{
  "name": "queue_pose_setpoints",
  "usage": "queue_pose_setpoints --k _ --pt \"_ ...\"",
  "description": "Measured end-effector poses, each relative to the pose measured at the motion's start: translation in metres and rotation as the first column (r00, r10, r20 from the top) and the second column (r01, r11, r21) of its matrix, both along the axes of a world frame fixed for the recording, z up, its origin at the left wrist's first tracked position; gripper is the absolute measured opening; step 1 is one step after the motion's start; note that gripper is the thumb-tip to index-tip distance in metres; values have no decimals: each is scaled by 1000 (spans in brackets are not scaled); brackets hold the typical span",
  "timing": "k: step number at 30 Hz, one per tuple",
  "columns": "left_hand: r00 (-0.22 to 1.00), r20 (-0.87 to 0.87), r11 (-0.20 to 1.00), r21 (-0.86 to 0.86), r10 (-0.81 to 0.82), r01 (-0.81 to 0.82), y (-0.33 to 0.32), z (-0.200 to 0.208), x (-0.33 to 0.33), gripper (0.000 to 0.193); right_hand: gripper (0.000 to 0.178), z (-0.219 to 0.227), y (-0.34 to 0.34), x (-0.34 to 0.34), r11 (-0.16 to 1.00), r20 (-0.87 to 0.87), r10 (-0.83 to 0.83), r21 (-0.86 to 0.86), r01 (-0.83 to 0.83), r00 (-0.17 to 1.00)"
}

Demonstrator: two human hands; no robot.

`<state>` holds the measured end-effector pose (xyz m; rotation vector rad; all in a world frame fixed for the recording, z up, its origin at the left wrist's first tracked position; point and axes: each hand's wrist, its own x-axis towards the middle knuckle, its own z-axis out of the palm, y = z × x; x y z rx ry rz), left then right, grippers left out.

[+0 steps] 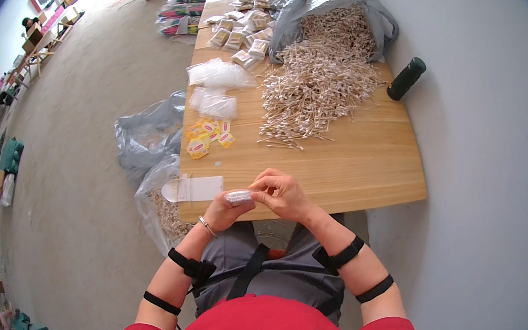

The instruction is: Packaging cotton swabs into small plastic bags and sealing them at a manufacturing table.

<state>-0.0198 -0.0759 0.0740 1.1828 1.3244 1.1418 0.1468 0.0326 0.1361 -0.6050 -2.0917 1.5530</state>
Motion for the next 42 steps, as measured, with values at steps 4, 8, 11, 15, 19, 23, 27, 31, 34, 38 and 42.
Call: queue_pose_setpoints --k 4,8,11,15,19,23,27,31,34,38,42 --pt "999 -51 1000 -28 -10 9 7 -6 2 23 5 -25 7 3 997 12 42 -62 -41 999" --pt "982 53 983 -19 182 -182 13 -26 16 27 2 -52 1 -5 983 21 -104 153 100 994" --pt "948 164 958 44 272 -282 12 -38 10 29 3 -69 2 -4 975 -3 -149 166 147 989" --pt "930 263 967 -55 256 -250 4 -45 5 26 6 -73 2 -7 992 87 -108 80 101 990" --pt "900 353 964 -158 257 -213 6 -42 5 21 7 -81 10 -5 993 157 -59 -87 74 986" --pt "865 430 965 -127 261 -228 7 -51 4 15 11 -90 9 -6 980 135 -28 -193 54 990" --pt "871 437 974 -104 226 -200 11 -51 4 13 9 -94 13 -9 998 74 -36 -52 40 997" --pt "931 250 963 -30 265 -267 4 -49 10 15 9 -84 8 -7 999 61 -28 21 27 998" --pt "916 207 929 72 342 -363 3 -42 13 15 11 -83 7 -4 997 1 -33 72 32 999" --pt "761 -431 828 508 485 -240 3 -22 5 17 15 -80 6 -1 944 -11 -86 320 85 996" --pt "468 -691 776 630 550 18 -3 -15 1 21 21 -68 2 0 580 12 -107 813 53 994"
